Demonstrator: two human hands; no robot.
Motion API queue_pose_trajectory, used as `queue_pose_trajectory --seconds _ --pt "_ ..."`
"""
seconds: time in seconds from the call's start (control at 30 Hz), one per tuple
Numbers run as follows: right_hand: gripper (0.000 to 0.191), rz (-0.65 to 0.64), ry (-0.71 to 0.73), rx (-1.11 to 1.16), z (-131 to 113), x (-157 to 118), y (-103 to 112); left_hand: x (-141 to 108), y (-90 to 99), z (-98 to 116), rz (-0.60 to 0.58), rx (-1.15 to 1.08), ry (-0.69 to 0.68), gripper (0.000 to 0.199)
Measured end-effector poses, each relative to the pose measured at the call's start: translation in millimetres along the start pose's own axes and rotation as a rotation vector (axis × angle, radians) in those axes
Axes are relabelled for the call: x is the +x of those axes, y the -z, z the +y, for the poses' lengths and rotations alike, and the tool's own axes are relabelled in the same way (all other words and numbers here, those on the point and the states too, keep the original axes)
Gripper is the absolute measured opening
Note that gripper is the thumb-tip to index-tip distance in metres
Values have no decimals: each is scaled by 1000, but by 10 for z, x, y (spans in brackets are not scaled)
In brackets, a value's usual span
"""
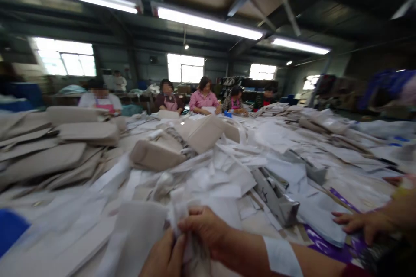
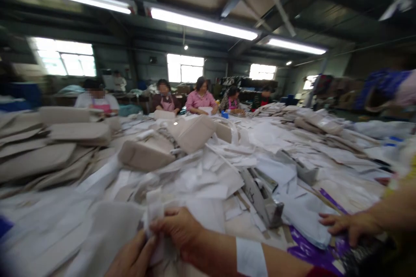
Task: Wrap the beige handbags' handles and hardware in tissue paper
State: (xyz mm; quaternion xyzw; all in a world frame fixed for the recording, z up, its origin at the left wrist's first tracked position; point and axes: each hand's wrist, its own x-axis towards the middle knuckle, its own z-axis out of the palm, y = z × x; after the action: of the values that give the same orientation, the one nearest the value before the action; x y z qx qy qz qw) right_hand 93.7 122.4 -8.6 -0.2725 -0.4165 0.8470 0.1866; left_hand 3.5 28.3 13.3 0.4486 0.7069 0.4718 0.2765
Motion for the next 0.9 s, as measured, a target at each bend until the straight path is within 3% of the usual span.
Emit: queue_pose_trajectory --seconds 0.1,0.3,0.47,0.57,0.73,0.8,0.9 --pt "33 -38 -9 60 -35 -172 -25 -156 43 26 -59 35 23 30" --pt "26 -124 -95 113 -3 -229 95 -157 44 10 -177 -203 297 37" --pt "32 -201 -133 96 3 -236 135 -161 48 52 -204 -299 324 37" --pt "34 -229 -118 -66 -170 -243 211 -159 57 61 -226 -233 273 44" --pt "32 -304 -167 -607 -553 -287 453 -147 51 22 -215 -209 268 44" --pt "22 -263 -140 -774 -611 -278 530 -138 40 -11 -229 -216 271 43" --pt "24 -226 -21 -859 -586 -205 577 -126 28 -45 -244 -201 260 43"
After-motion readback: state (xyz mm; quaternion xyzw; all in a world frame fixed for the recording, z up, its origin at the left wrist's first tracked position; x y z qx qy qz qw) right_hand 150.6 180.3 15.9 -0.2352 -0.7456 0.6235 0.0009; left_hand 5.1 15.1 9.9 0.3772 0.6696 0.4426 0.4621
